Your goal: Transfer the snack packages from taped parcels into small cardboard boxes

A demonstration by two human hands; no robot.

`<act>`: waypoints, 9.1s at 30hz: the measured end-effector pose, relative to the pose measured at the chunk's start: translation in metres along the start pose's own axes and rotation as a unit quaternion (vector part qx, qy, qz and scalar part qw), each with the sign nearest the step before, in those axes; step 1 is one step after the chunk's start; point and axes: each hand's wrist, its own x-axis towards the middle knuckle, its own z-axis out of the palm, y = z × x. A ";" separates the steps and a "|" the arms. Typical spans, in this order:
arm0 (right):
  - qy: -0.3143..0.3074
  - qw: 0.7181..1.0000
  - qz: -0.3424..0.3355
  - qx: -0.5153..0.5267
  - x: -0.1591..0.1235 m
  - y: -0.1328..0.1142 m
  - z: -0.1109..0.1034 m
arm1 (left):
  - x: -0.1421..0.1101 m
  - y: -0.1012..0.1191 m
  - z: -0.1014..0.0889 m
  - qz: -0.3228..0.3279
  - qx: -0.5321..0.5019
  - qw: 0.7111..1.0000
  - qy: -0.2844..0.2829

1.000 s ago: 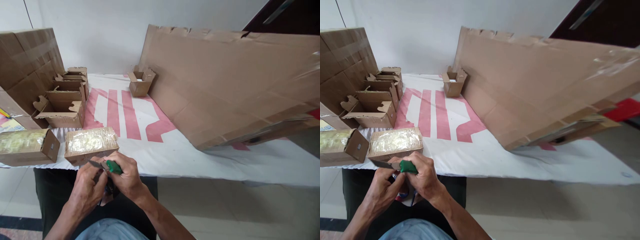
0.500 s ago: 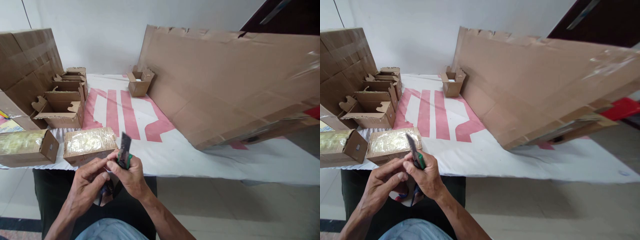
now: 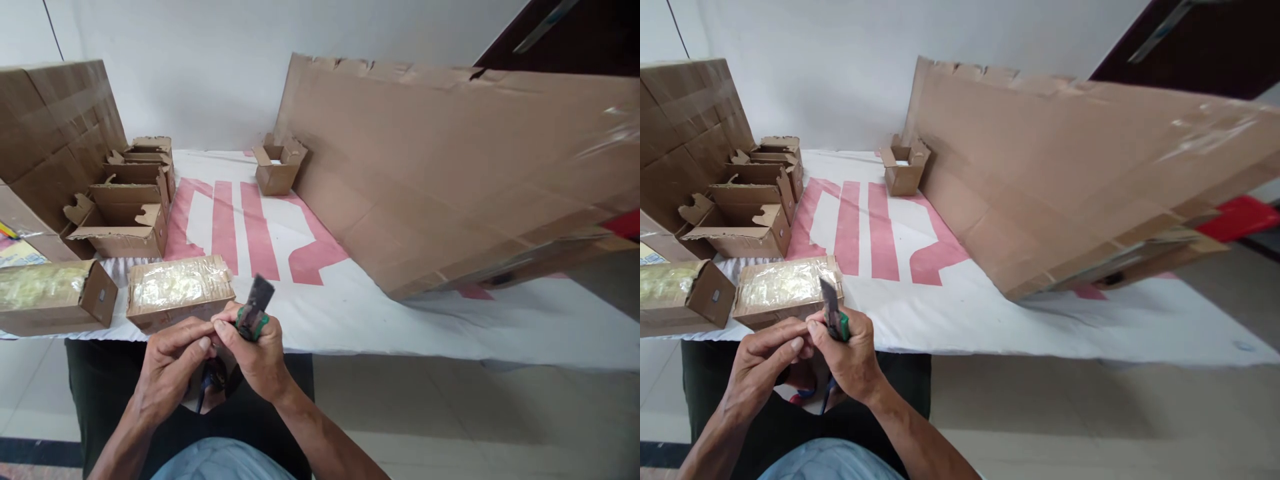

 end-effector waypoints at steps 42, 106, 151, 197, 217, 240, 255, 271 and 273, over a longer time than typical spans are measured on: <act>-0.110 0.988 0.085 0.063 0.012 -0.003 -0.005 | 0.008 0.015 -0.017 0.122 0.165 0.977 -0.061; -0.065 0.967 0.180 0.171 -0.013 0.005 0.015 | -0.007 -0.004 -0.003 0.252 0.105 0.958 0.089; -0.016 0.979 0.061 -0.193 0.052 0.056 -0.041 | 0.046 -0.017 -0.139 -0.019 0.275 0.943 0.187; -0.368 0.852 -0.039 -0.371 0.121 -0.050 -0.017 | 0.049 -0.044 -0.155 -0.019 0.208 0.976 0.059; -0.460 0.671 -0.034 -0.580 0.161 -0.080 0.038 | 0.053 -0.036 -0.155 -0.010 0.202 0.979 0.039; -0.484 0.656 -0.118 -0.567 0.182 -0.080 0.014 | 0.059 -0.028 -0.160 -0.044 0.211 0.975 0.063; -0.425 0.685 -0.081 -0.587 0.195 -0.072 -0.064 | 0.059 -0.025 -0.167 -0.048 0.232 0.970 0.052; -0.044 0.865 0.008 -0.500 0.111 0.028 -0.185 | 0.056 -0.040 -0.169 -0.013 0.268 0.962 0.051; -0.015 0.830 0.039 -0.556 0.078 0.073 -0.178 | 0.057 -0.041 -0.170 -0.026 0.266 0.962 0.053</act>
